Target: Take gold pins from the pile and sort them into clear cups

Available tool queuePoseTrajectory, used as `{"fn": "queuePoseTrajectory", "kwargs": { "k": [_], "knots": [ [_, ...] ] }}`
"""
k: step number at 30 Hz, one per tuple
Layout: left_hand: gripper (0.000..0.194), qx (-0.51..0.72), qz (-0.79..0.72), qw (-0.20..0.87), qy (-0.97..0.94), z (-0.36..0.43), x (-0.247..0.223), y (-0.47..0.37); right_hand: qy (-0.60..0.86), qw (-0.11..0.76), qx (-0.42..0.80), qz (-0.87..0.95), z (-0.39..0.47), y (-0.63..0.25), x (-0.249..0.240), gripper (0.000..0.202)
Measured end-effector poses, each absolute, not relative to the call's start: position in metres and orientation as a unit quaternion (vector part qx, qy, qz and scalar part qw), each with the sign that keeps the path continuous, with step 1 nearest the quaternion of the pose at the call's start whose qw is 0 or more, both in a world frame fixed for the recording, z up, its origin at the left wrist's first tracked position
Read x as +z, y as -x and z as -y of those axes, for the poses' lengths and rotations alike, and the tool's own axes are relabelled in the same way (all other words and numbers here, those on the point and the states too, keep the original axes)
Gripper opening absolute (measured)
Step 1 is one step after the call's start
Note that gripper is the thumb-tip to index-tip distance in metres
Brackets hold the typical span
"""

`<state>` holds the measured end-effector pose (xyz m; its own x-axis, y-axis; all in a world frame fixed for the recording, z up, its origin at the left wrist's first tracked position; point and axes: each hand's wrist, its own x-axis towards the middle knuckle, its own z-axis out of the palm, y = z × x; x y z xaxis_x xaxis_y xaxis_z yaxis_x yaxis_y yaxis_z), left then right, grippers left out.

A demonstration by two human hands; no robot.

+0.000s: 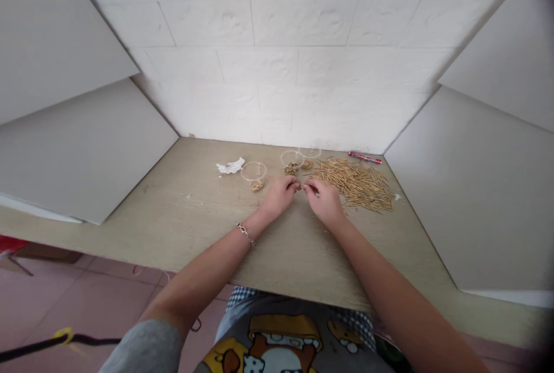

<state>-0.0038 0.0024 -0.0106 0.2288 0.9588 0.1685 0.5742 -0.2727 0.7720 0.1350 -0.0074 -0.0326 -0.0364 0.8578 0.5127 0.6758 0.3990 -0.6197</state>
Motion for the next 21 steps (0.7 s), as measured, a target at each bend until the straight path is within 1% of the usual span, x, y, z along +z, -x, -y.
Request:
{"fn": "queuePoseTrajectory", "kwargs": {
  "k": [7,13,17,21],
  "knots": [
    [0.019,0.339,-0.527,0.295,-0.721,-0.0016,-0.0103,0.0033,0.552,0.449,0.139,0.688,0.0099,-0.1313,-0.0294,0.016],
    [0.018,0.338,-0.522,0.32,-0.715,-0.003,-0.0112,0.0039,0.54,0.446,0.123,0.703,0.0081,-0.1338,-0.0315,0.017],
    [0.02,0.335,-0.506,0.355,-0.711,-0.0055,-0.0136,0.0056,0.524,0.433,0.127,0.722,0.0052,-0.1373,-0.0327,0.018],
    [0.02,0.333,-0.508,0.362,-0.708,-0.0075,-0.0159,0.0064,0.52,0.426,0.122,0.731,0.0047,-0.1392,-0.0327,0.018]
  ]
}}
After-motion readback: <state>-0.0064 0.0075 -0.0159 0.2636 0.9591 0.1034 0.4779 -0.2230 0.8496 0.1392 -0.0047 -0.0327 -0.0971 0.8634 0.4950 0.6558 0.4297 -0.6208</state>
